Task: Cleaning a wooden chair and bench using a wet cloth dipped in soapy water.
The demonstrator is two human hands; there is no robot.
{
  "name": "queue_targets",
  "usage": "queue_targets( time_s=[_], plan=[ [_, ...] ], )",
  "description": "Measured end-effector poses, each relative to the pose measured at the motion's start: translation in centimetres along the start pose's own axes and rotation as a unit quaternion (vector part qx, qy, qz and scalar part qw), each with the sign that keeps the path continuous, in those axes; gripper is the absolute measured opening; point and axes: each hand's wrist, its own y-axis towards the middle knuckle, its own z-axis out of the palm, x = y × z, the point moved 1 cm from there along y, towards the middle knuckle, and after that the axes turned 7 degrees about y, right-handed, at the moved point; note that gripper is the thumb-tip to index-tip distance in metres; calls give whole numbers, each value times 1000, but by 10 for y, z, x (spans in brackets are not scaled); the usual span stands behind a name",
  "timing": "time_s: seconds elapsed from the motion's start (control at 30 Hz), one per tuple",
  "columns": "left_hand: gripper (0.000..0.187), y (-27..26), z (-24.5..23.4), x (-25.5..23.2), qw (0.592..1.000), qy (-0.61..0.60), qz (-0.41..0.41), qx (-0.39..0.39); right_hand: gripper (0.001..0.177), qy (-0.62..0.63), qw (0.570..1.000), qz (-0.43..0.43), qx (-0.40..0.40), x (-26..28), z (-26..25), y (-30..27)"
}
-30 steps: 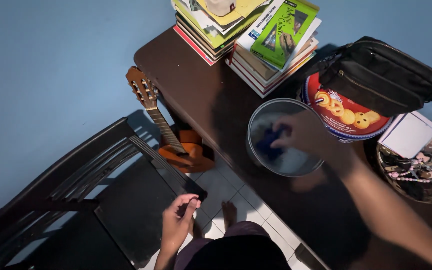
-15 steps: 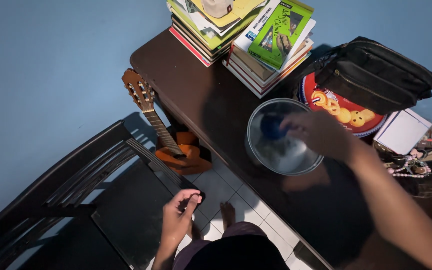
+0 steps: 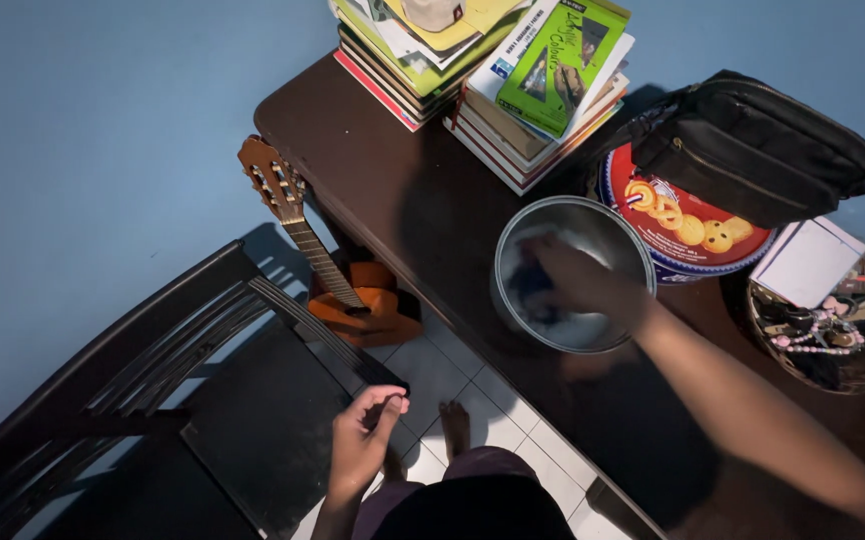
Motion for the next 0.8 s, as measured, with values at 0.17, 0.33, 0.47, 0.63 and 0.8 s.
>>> queue_targets(
  time_s=[0.17,0.33,0.47,0.63,0.8],
  plan=[
    [20,0,-2,4,1000,-1,9,2,24,14,995,-7,-96,20,-16,-6],
    [20,6,-9,7,1000,-18,3,-8,13,104,979,11,-174,66,-91,-45],
    [19,12,-10,14,1000,-23,9,-3,14,76,958,-33,-274,90,-124,-69],
    [19,17,-11,15,999,-40,15,11,15,71,968,34,-236,75,-98,-63],
    [19,26,-20,25,999,-37,13,20,26,29,994,33,-98,45,-53,-50]
  ],
)
